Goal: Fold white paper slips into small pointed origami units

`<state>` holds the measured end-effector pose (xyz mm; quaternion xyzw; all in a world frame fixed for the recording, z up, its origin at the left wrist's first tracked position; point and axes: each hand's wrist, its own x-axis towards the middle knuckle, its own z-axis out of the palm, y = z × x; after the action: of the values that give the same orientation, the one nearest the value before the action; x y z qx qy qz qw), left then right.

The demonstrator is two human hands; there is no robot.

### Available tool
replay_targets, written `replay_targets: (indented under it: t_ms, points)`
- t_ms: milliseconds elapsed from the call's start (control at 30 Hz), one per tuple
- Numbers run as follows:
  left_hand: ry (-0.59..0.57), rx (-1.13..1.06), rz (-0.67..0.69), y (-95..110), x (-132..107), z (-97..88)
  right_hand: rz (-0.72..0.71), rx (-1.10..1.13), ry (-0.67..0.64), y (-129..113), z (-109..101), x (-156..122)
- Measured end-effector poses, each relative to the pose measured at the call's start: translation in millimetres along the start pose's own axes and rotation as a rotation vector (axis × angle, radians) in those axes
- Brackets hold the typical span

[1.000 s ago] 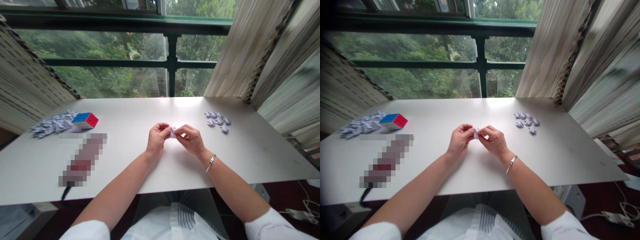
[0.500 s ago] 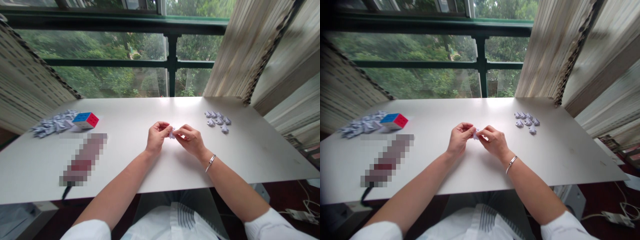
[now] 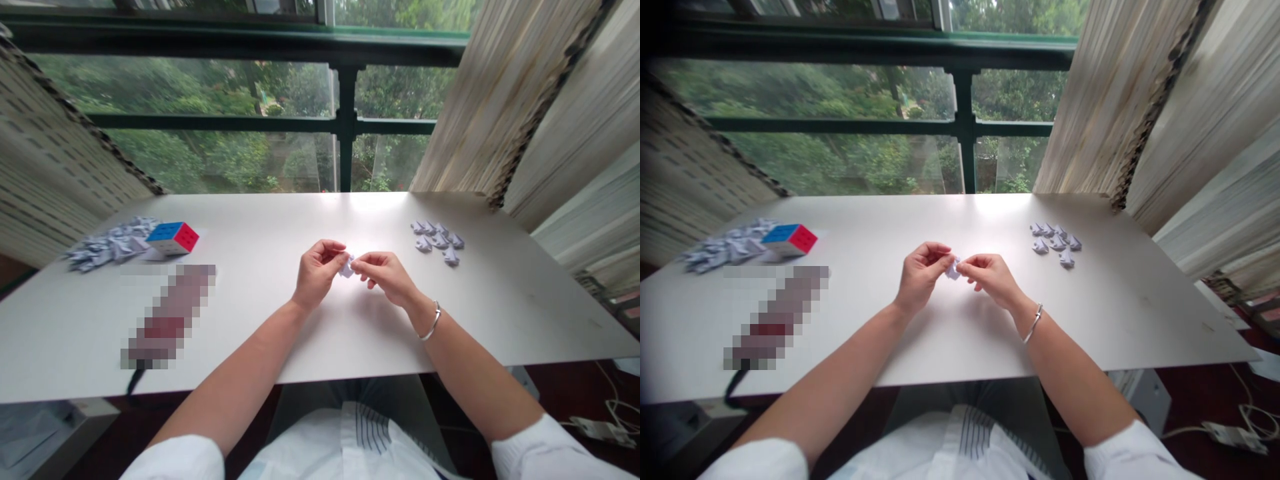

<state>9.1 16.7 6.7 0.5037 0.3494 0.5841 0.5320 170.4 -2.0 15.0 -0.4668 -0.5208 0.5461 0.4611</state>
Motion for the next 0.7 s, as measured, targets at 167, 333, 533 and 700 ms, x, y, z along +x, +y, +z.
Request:
replay_targets:
  t_ms: [167,333,533,700]
  points:
    - [0.005,-0.007,-0.003,-1.8,-0.3,1.4,-0.036,-0.055,-0.006,3.0,0.6,0.4]
    - [0.019,-0.048,-0.033,-7.6,1.9,0.6,-0.053,-0.09,-0.004,3.6,1.3,0.9]
    - [0.009,-0.066,-0.066,-11.4,3.1,-0.9,-0.048,-0.11,0.008,4.4,2.4,1.5]
    - [-0.053,-0.063,-0.153,-4.9,5.7,-4.2,-0.034,-0.072,0.077,4.2,-0.5,3.5]
